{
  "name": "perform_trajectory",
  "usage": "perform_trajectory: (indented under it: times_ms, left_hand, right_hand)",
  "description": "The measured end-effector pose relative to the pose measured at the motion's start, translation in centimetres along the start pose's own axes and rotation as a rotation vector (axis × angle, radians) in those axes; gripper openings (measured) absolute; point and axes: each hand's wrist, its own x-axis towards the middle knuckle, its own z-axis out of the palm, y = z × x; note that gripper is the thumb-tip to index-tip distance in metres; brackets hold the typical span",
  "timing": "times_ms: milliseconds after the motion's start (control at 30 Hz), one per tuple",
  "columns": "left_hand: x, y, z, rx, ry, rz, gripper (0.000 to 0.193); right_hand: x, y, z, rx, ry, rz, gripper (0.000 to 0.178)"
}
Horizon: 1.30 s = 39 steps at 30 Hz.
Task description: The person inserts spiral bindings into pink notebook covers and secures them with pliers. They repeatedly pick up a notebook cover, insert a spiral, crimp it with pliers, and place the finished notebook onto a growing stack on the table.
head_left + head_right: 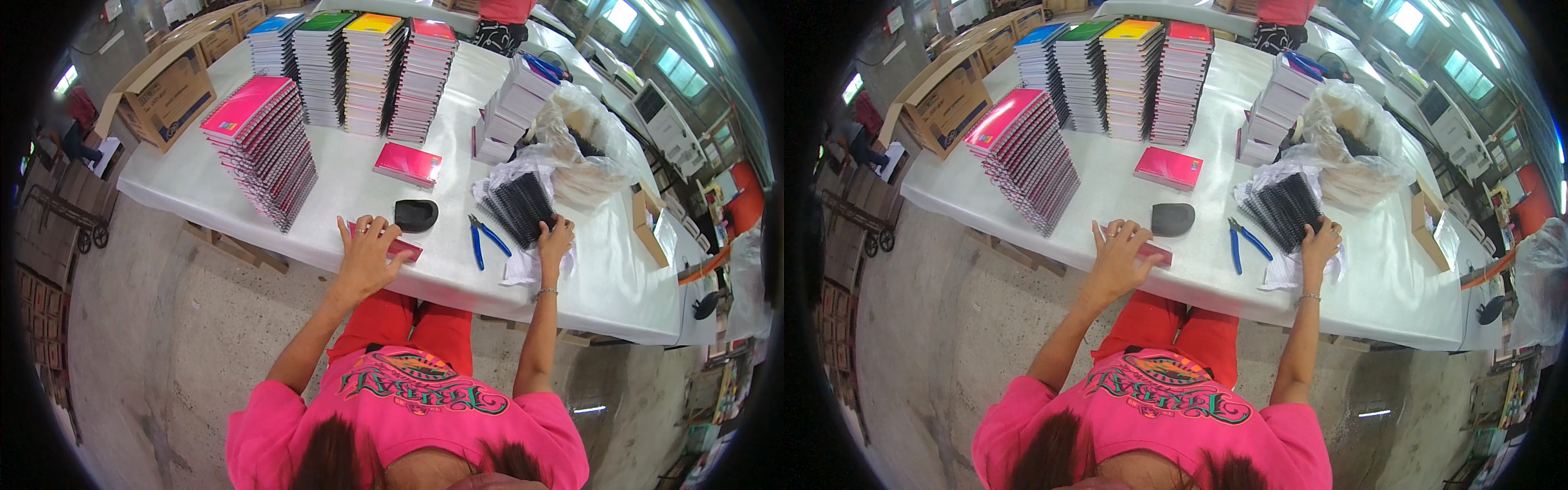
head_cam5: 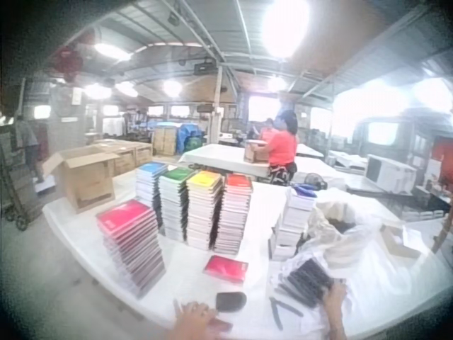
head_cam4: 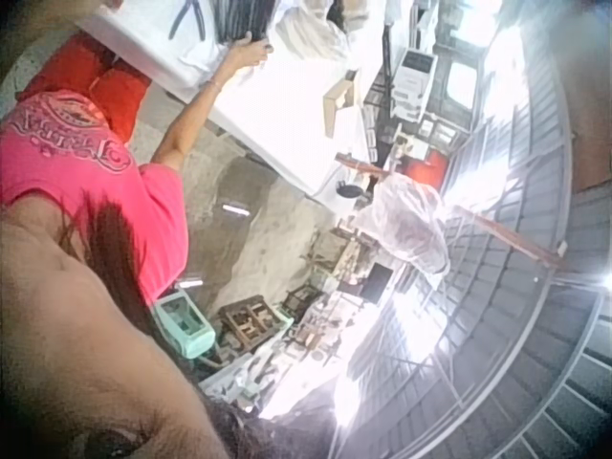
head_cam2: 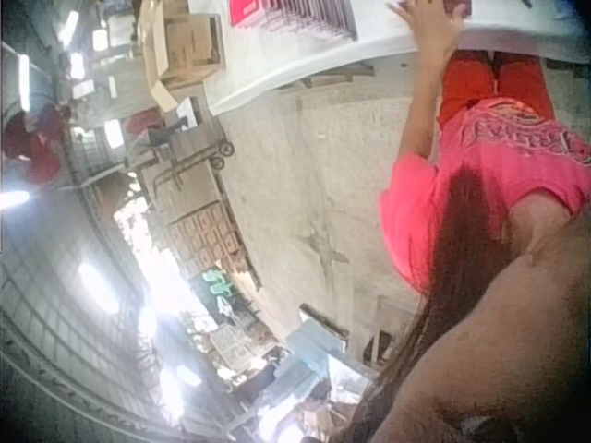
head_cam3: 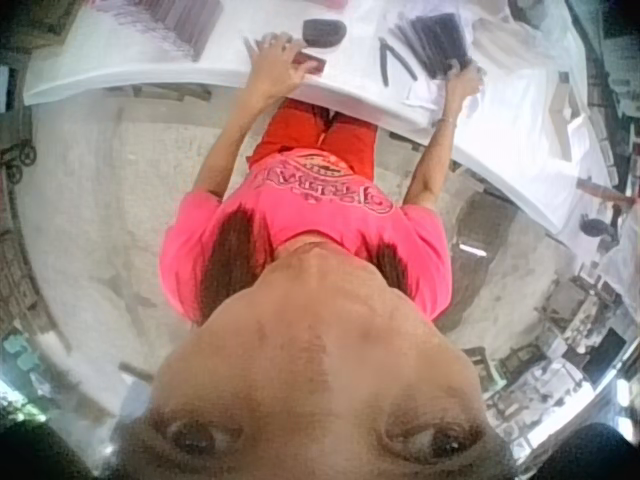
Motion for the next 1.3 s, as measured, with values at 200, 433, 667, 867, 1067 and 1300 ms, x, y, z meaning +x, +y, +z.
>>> perform_trajectory:
  times_ms: [200, 433, 667, 867, 1067, 1300]
  left_hand:
    - [0.2, 0.5, 2.1, -0.009, 0.190, -0.051, 0.058]
    - [0.3, 0.9, 3.3, 0.002, 0.315, -0.075, 0.051]
    - [0.4, 1.0, 3.3, -0.009, 0.291, -0.089, 0.043]
    - [0.4, 1.1, 3.5, -0.060, 0.292, -0.091, 0.036]
    - [0.1, 0.9, 3.7, -0.096, 0.315, -0.072, 0.030]
    - [0.1, 1.2, 3.5, -0.076, 0.321, -0.053, 0.028]
  right_hand:
    - [1.4, 0.9, 0.6, -0.094, 0.010, -0.071, 0.031]
    - [2.3, 0.8, 0.1, -0.108, -0.020, -0.040, 0.029]
    - [2.7, 1.8, 0.5, -0.029, -0.029, -0.054, 0.027]
    - [3.1, 2.5, 0.8, 0.004, -0.056, 0.010, 0.027]
    - [3.5, 2.2, 1.0, 0.108, -0.084, 0.058, 0.024]
    - [3.4, 2.3, 0.8, 0.152, -0.069, 0.104, 0.020]
